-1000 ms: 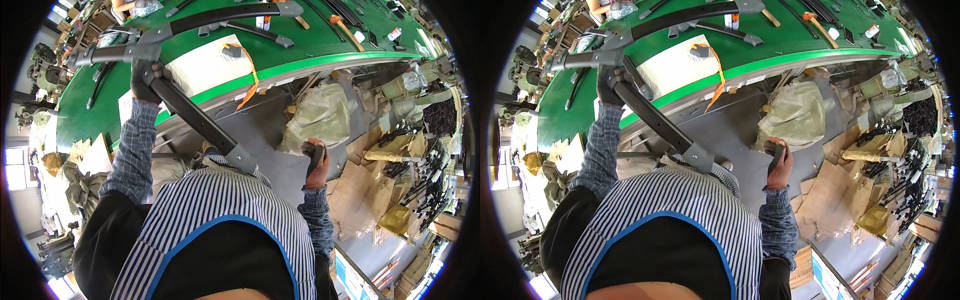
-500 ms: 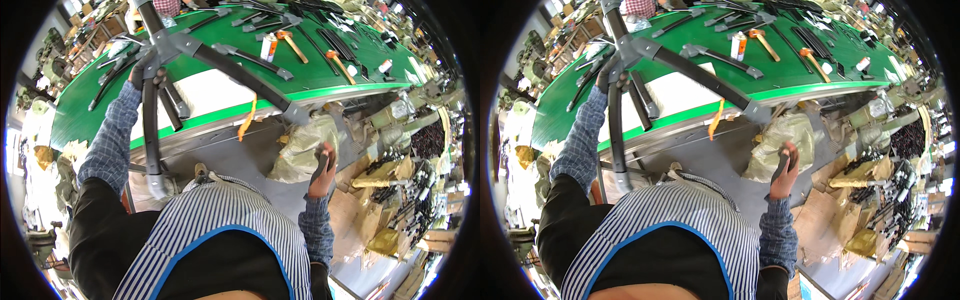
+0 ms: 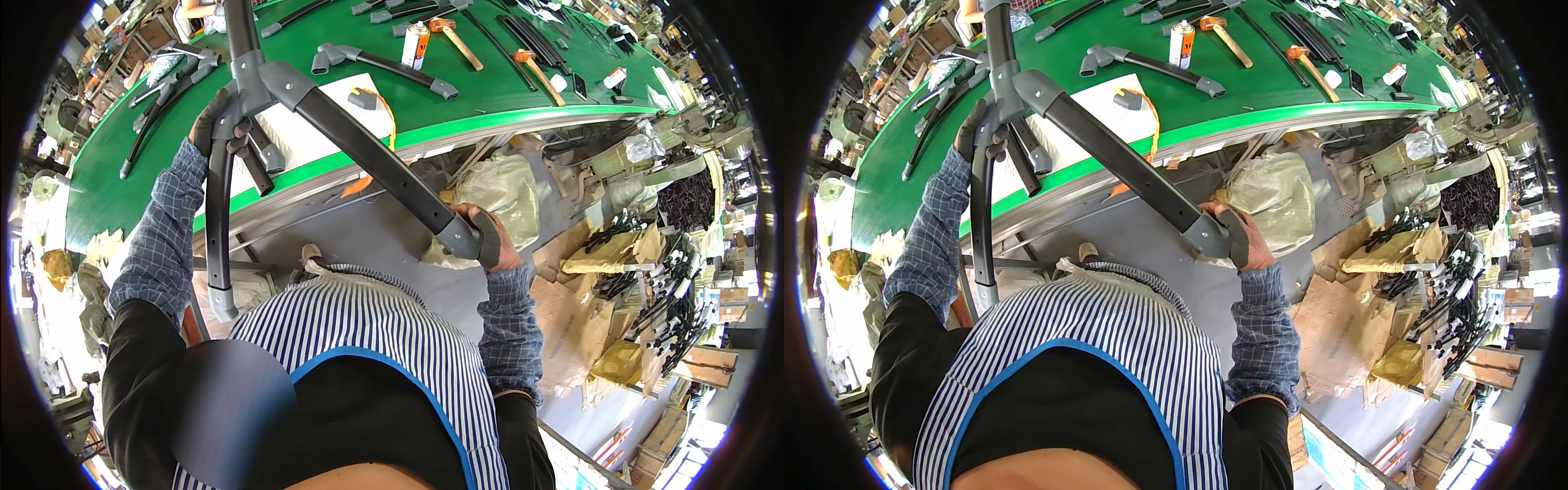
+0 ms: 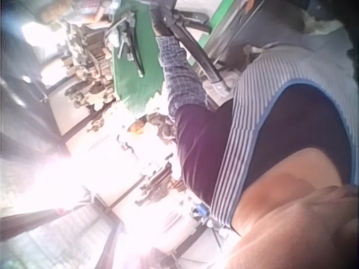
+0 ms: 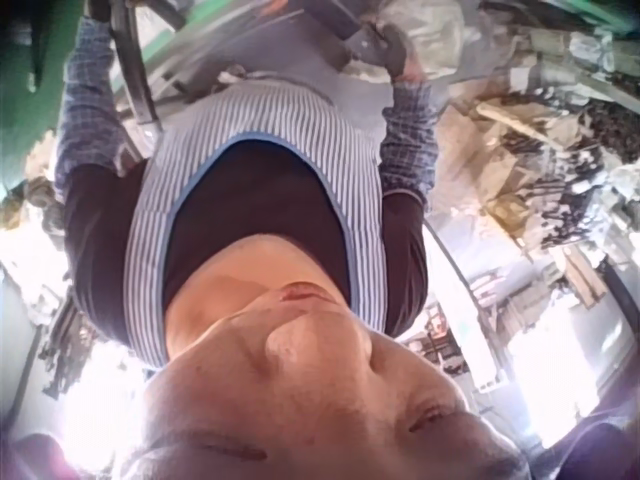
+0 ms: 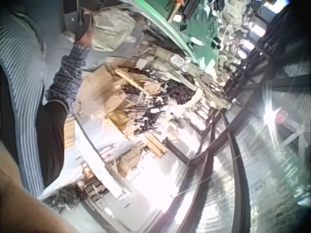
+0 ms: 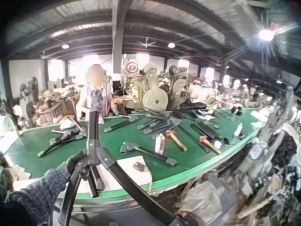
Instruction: The person assembles metal furniture legs by attaching plastic caps and using a power drill to fasten bolts. They retrieve parts from a sack, align components on a green workbench, and secure joints with a drill.
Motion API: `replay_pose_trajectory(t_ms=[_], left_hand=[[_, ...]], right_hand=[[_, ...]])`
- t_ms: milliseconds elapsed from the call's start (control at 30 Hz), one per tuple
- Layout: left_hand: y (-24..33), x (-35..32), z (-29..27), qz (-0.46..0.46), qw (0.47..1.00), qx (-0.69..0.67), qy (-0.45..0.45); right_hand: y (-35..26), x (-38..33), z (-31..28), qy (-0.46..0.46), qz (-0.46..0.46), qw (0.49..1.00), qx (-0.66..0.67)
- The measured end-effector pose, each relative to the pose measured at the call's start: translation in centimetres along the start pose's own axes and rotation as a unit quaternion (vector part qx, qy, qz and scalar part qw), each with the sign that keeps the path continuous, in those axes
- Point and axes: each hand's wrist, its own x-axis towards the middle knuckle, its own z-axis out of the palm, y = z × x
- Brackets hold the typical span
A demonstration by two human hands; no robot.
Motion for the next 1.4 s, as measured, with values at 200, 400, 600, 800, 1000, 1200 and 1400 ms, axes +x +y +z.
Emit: replay_pose_trajectory(t_ms=[200,400,600,800,1000,1200,1400], left_hand=[[-0.6,0.1,-1.2,-0.006,1.0,-0.028,0.014],[-1.5,0.4,-2.4,-0.032,0.988,-0.077,0.133],[-5.7,-1.9,0.0,-0.086,0.982,-0.169,0.01],[-12.5,-3.8,4.0,-0.184,0.961,-0.207,0.025],[-14.3,-4.2,8.1,-0.278,0.954,0.103,0.045],[-12.4,-9.4,8.7,-0.13,0.894,0.404,0.141],[-10.3,-15.8,3.6,-0.22,0.916,0.217,0.256]], right_hand=[[-0.1,0.0,-0.2,-0.051,-0.028,0.994,0.09],[0.1,-0.5,-0.5,-0.037,-0.021,0.999,-0.031],[5.6,-2.6,-4.5,-0.045,0.026,0.988,-0.147],[12.5,-9.3,-7.8,-0.124,0.151,0.975,0.107],[13.2,-13.9,-7.2,-0.119,0.263,0.957,-0.038],[13.2,-11.9,-5.2,-0.221,0.239,0.941,-0.092],[10.8,-4.6,-1.1,-0.27,0.254,0.918,-0.142]])
